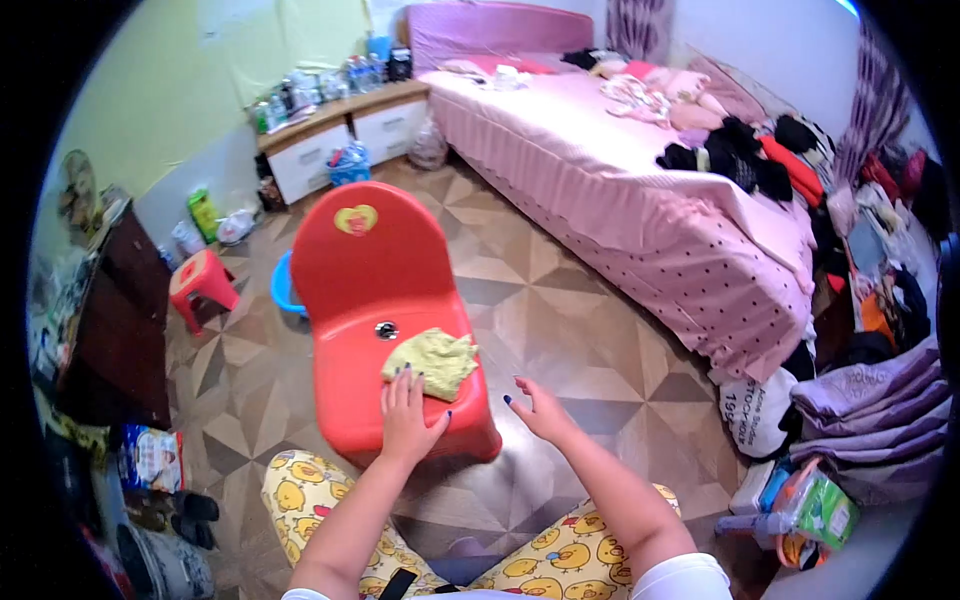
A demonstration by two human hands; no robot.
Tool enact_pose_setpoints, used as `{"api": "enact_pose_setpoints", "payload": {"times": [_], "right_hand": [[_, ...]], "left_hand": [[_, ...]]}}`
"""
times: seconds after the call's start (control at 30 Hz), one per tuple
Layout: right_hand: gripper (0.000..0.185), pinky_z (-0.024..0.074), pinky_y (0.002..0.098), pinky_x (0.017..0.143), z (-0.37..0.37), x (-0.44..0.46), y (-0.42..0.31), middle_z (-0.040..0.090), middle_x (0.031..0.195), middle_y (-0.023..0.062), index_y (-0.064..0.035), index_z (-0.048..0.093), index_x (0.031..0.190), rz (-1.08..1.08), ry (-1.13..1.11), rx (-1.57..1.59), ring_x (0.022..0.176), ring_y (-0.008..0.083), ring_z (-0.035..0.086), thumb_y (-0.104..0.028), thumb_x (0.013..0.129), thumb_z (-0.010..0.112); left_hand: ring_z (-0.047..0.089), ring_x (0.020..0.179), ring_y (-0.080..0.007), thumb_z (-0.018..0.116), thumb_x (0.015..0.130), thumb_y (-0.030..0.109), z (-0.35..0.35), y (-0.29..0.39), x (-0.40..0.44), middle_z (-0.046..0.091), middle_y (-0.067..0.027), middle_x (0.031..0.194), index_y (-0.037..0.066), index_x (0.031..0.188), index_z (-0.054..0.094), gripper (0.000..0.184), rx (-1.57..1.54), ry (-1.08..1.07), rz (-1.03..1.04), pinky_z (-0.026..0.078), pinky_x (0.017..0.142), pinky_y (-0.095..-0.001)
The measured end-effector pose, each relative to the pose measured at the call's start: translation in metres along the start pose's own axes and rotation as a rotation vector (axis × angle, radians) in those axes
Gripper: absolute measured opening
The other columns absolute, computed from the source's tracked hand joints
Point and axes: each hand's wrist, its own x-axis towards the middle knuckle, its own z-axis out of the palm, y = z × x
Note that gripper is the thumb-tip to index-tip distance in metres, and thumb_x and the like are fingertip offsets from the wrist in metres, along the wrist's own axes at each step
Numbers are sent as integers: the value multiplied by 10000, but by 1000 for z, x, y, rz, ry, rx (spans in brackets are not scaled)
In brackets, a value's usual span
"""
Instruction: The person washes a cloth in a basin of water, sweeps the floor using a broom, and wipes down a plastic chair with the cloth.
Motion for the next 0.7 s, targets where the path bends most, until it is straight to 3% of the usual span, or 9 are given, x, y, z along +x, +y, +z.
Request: {"api": "enact_pose_setpoints", "payload": {"times": [0.13, 0.2, 0.37, 0.43, 0.57, 0.63, 0.7], "right_hand": [[407, 364, 323, 765, -26, -3, 23, 483, 955, 168, -6, 380, 1037, 13, 1, 16, 906, 278, 457, -211, 709, 507], [412, 367, 325, 758, -46, -2, 18, 490, 945, 157, -9, 373, 1042, 169, 13, 31, 910, 285, 450, -201, 703, 510], [386, 355, 329, 766, -75, -12, 29, 509, 907, 129, -39, 415, 1013, 128, -15, -208, 872, 263, 467, -185, 677, 537], [361, 376, 325, 715, -85, -6, 33, 517, 884, 136, -24, 437, 978, 160, 128, -214, 821, 270, 490, -141, 656, 550], [337, 353, 318, 759, -67, -26, 52, 512, 899, 122, -34, 429, 1000, 247, 136, -133, 851, 249, 477, -159, 700, 518], [300, 378, 279, 691, -60, -38, 24, 527, 835, 93, -11, 426, 984, 594, 403, 246, 796, 178, 499, -119, 716, 507], [268, 384, 250, 677, -59, -66, 5, 528, 805, 75, -9, 416, 997, 657, 486, 485, 773, 141, 500, -121, 757, 458]], "left_hand": [[197, 1112, -304, 587, 569, 347, 11, 9, 16, 249, -187, 1166, 8, 1096, 297, 691, 127, -23, -8, 134, 904, -450], [194, 1109, -328, 587, 561, 362, 11, 7, 17, 231, -199, 1178, 5, 1108, 277, 724, 173, -77, -71, 137, 897, -466], [193, 1094, -379, 605, 522, 388, 17, 1, 13, 193, -255, 1178, -11, 1125, 233, 814, 161, -148, -72, 154, 876, -497], [191, 1093, -385, 602, 526, 397, 18, 1, 10, 187, -259, 1178, -15, 1125, 230, 817, 149, -169, -106, 153, 874, -502], [160, 1101, -389, 585, 565, 370, 4, 16, 26, 150, -267, 1187, -20, 1120, 237, 762, 170, -306, -199, 126, 879, -507], [138, 1111, -376, 574, 594, 281, -28, 48, 44, 144, -260, 1189, -19, 1107, 258, 673, 165, -418, -226, 107, 891, -492], [149, 1107, -371, 574, 589, 245, -51, 79, 60, 161, -257, 1180, -18, 1106, 259, 660, 147, -426, -183, 114, 893, -484]]}}
